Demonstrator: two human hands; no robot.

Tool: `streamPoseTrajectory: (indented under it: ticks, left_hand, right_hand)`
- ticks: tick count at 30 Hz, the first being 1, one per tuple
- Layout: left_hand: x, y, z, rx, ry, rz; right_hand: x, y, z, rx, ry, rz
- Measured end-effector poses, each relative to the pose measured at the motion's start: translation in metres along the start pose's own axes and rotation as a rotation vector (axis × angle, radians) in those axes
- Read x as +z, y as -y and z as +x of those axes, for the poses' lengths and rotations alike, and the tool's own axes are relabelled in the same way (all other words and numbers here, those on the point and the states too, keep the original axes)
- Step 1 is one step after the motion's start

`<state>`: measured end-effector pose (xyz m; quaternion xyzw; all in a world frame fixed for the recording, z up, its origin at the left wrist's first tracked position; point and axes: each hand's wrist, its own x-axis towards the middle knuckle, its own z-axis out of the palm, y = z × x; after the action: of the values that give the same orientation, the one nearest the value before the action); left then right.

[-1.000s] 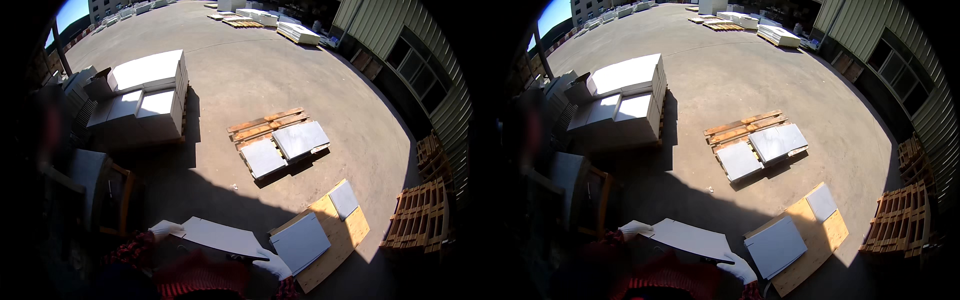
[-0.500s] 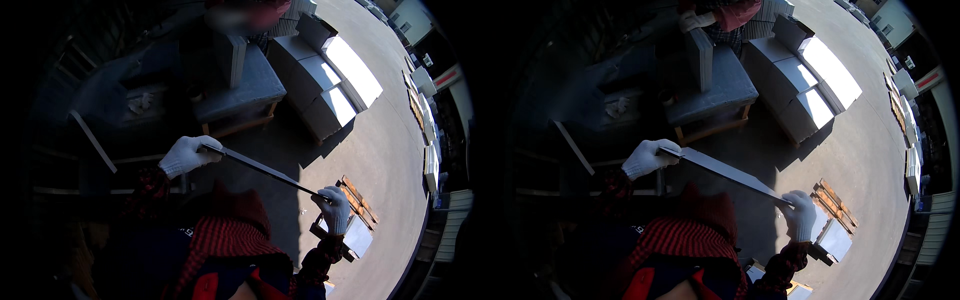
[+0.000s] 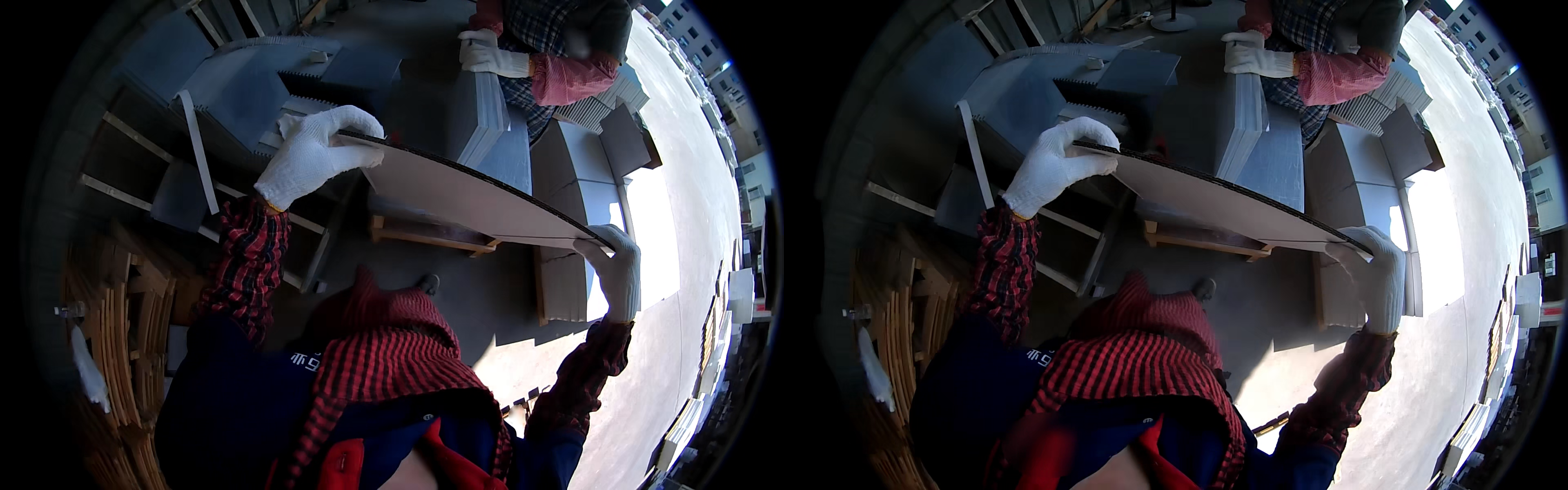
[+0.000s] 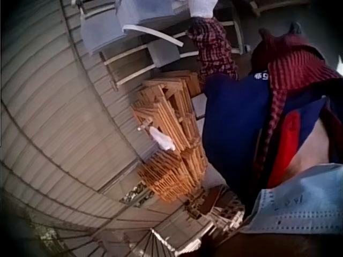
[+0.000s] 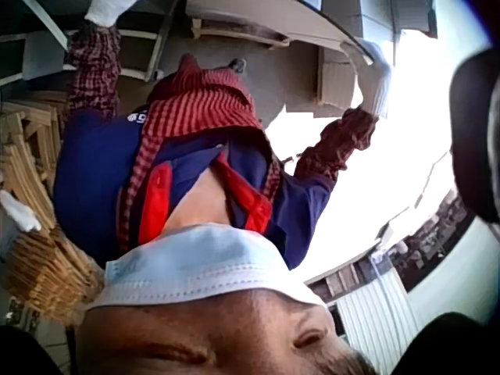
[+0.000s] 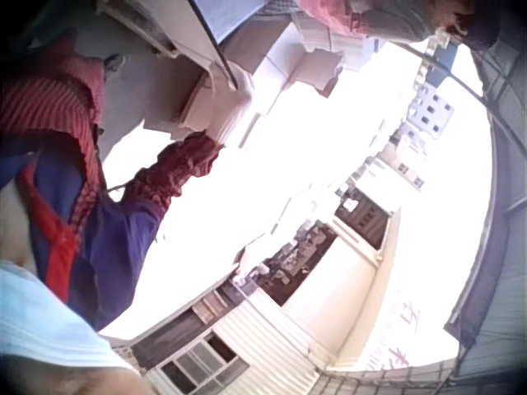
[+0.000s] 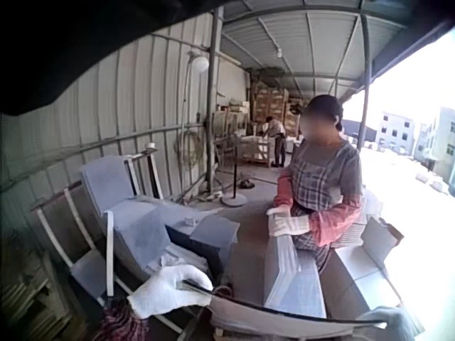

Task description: The person picks up flat gray panels and wooden frames, then assembles them into box-like structures. They use a handheld tape dispenser to secure the edges of the panels together. The person repeats this process for multiple units, stacking the finished boxes on a nearby surface.

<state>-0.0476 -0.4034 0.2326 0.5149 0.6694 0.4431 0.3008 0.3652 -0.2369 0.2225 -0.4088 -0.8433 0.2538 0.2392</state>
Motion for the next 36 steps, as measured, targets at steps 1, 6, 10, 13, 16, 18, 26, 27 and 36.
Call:
streamPoseTrajectory:
  ticks: [1,6,10,13,16,18,26,27,36]
  left_hand:
    - [0.005,-0.007,0.012,-0.062,-0.032,0.098]
    - [0.025,-0.011,0.085,0.131,0.029,0.427]
    - [0.023,-0.009,0.123,0.370,0.113,0.719]
    - [0.025,-0.031,0.150,0.225,0.352,0.871]
    - [0.040,-0.032,0.171,0.157,0.468,0.929]
    - [0.052,-0.027,0.191,0.090,0.536,0.921]
    - [0.054,0.011,0.146,0.497,0.231,0.848]
    - [0.067,0.035,0.143,0.615,0.045,0.908]
    - [0.073,0.060,0.155,0.680,-0.002,0.799]
  right_hand:
    - [-0.003,-0.007,0.021,0.072,0.039,0.052]
    - [-0.011,-0.045,0.109,0.009,0.195,-0.110]
    - [-0.033,-0.041,0.153,-0.085,0.307,-0.263]
    - [-0.026,-0.040,0.173,-0.344,0.203,-0.270]
    - [-0.006,-0.043,0.199,-0.155,0.507,-0.244]
    - [0.001,-0.046,0.200,-0.055,0.546,-0.269]
    - [0.040,-0.041,0.135,-0.356,0.054,-0.431]
    - [0.065,-0.062,0.123,-0.458,-0.222,-0.469]
    - [0.076,-0.058,0.119,-0.328,-0.150,-0.436]
